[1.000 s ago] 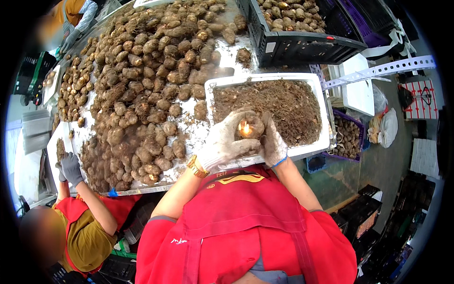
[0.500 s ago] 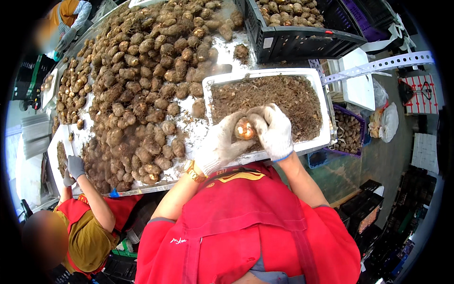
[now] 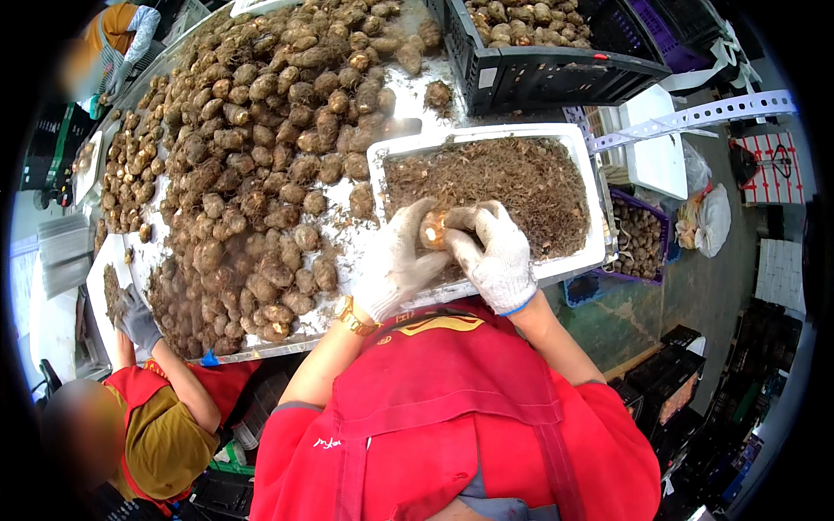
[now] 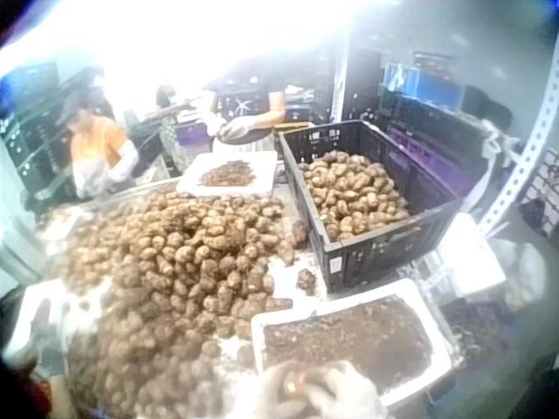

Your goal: The person peels yams by hand using a fibrous material to scrub the skin off. They pick up a yam from a large pile on a table, rub it with the fibrous material, and place the cleaned yam into a white container. The process is repeated continuously.

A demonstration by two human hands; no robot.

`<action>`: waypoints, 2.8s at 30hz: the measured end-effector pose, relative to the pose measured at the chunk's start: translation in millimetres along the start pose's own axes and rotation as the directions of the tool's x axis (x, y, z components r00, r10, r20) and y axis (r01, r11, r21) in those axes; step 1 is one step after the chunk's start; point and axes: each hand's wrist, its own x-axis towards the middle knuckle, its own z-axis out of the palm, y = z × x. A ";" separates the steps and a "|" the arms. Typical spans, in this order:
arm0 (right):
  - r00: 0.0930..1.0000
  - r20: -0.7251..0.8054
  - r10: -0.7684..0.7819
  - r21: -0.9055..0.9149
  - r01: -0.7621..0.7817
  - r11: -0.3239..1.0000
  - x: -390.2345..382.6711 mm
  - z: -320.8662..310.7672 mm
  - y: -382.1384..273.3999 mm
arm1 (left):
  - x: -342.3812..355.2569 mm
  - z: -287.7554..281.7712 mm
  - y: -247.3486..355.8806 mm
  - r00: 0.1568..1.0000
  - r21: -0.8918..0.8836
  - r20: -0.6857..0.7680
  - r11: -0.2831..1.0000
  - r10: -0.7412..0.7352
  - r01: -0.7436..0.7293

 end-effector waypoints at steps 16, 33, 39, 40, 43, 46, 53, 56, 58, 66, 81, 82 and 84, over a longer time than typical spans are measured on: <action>0.976 0.163 -0.142 0.090 0.129 0.988 5.7 -9.8 5.4 | -2.0 -9.9 7.9 0.982 -0.082 0.152 0.991 0.115 -0.103; 0.929 0.276 -0.246 -0.061 0.272 0.960 -0.2 -25.0 12.2 | -6.5 -8.4 1.2 0.961 -0.056 0.239 0.990 0.137 -0.127; 0.884 0.412 -0.220 -0.228 0.334 0.914 5.2 -24.2 10.3 | -7.5 -20.4 14.0 0.917 -0.078 0.397 0.994 -0.044 0.082; 0.892 0.403 -0.205 -0.227 0.314 0.922 7.0 -22.9 11.3 | -7.5 -22.8 18.6 0.908 -0.081 0.412 0.989 -0.081 0.124; 0.929 0.347 -0.127 -0.224 0.213 0.951 13.2 -20.6 10.1 | -8.0 -22.0 11.6 0.937 -0.102 0.348 0.992 -0.033 0.073; 0.967 0.247 -0.056 -0.187 0.104 0.977 13.6 -15.9 19.3 | -8.6 -23.5 9.0 0.948 -0.074 0.308 0.996 0.076 -0.056; 0.964 0.264 0.044 0.135 -0.082 0.987 14.7 -34.4 14.5 | -11.6 -24.5 9.2 0.947 -0.141 0.306 0.989 0.094 -0.053; 0.924 0.344 -0.165 0.050 0.157 0.986 13.0 -33.0 10.7 | -12.8 -25.9 8.2 0.946 -0.078 0.316 0.996 0.075 -0.053; 0.898 0.407 -0.168 -0.050 0.206 0.977 11.6 -30.5 9.0 | -11.8 -26.6 11.4 0.935 -0.062 0.348 0.997 0.068 -0.049; 0.962 0.263 0.079 -0.225 -0.018 0.974 18.0 -12.8 48.8 | -10.0 -23.4 21.6 0.932 -0.054 0.327 0.987 0.158 -0.149; 0.847 0.257 -0.465 0.052 0.469 0.882 23.7 6.9 3.6 | -3.0 31.9 -11.6 0.995 -0.721 0.044 0.692 0.091 -0.031; 0.806 0.283 -0.521 -0.099 0.564 0.820 29.7 4.0 4.4 | -1.6 32.1 -6.3 0.989 -0.745 0.047 0.655 -0.137 0.127; 0.902 0.424 0.078 0.467 -0.291 0.835 27.7 17.4 7.3 | -10.2 29.9 -42.5 0.859 -0.930 0.235 0.152 -0.455 0.335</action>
